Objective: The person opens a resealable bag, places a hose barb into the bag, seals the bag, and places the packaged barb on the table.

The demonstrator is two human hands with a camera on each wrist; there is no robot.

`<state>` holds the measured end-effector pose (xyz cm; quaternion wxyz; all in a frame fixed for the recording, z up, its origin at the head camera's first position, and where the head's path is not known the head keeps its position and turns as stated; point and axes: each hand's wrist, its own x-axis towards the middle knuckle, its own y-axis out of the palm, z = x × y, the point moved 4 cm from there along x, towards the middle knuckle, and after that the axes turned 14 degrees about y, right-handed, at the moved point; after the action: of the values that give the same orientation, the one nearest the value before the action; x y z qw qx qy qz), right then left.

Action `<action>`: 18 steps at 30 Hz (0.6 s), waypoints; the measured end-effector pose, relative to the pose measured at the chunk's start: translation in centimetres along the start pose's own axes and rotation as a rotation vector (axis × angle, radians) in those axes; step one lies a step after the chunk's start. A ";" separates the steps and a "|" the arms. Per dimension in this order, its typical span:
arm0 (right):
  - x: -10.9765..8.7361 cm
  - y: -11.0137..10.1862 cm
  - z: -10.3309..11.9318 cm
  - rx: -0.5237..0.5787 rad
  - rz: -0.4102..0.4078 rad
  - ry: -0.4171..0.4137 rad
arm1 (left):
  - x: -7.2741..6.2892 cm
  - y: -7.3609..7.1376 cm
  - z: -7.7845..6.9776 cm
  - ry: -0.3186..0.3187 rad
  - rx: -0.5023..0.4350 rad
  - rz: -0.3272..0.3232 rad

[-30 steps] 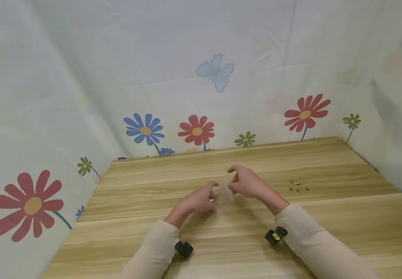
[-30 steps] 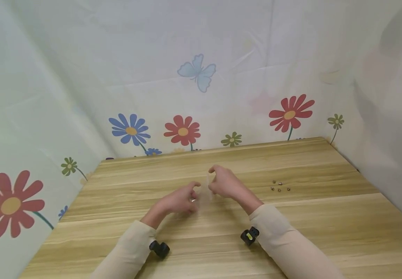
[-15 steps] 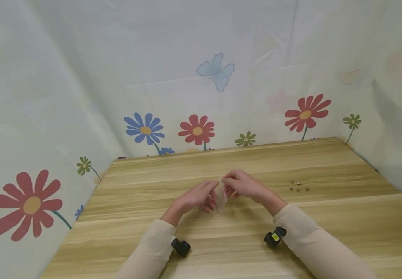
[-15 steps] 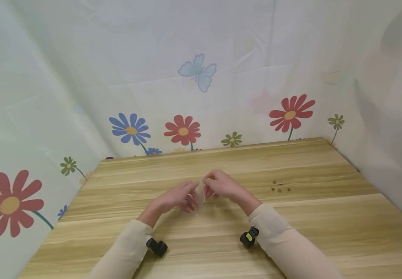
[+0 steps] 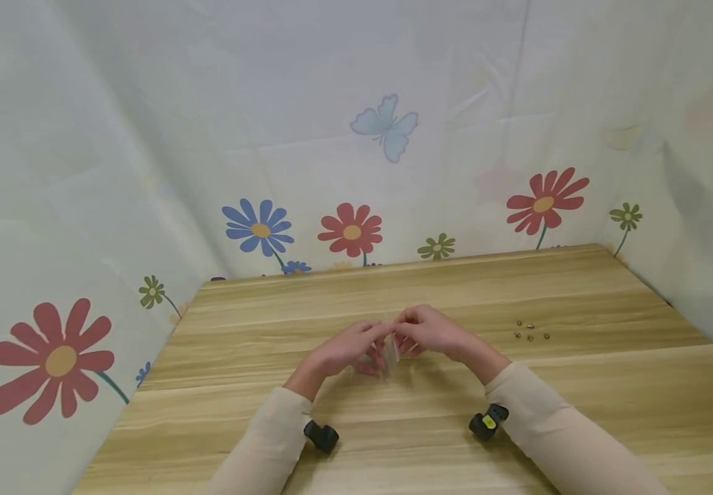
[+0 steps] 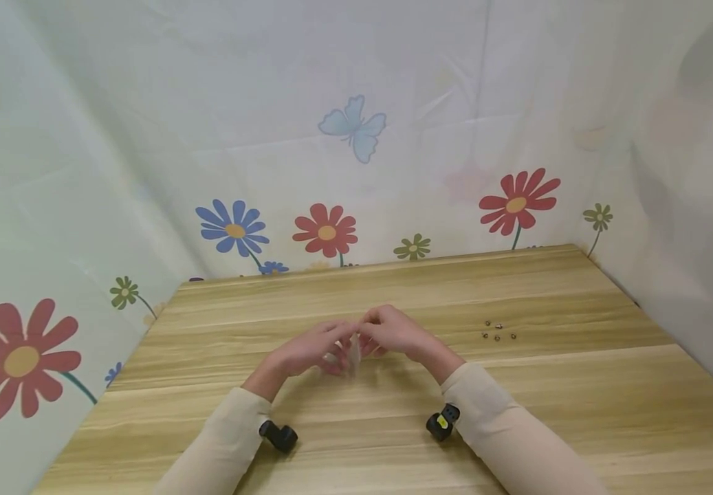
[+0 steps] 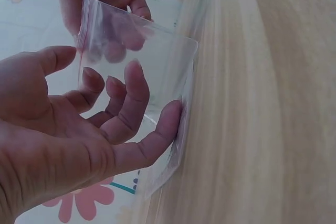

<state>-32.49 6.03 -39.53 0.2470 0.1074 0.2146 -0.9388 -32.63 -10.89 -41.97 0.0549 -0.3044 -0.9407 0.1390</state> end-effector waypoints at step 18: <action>-0.3 0.1 0.1 -0.006 0.021 0.001 | -0.1 0.0 -0.2 0.020 -0.091 0.035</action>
<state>-32.17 6.04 -39.44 0.2572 0.1096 0.2163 -0.9354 -32.50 -10.96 -41.75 0.0481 -0.3243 -0.9401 0.0939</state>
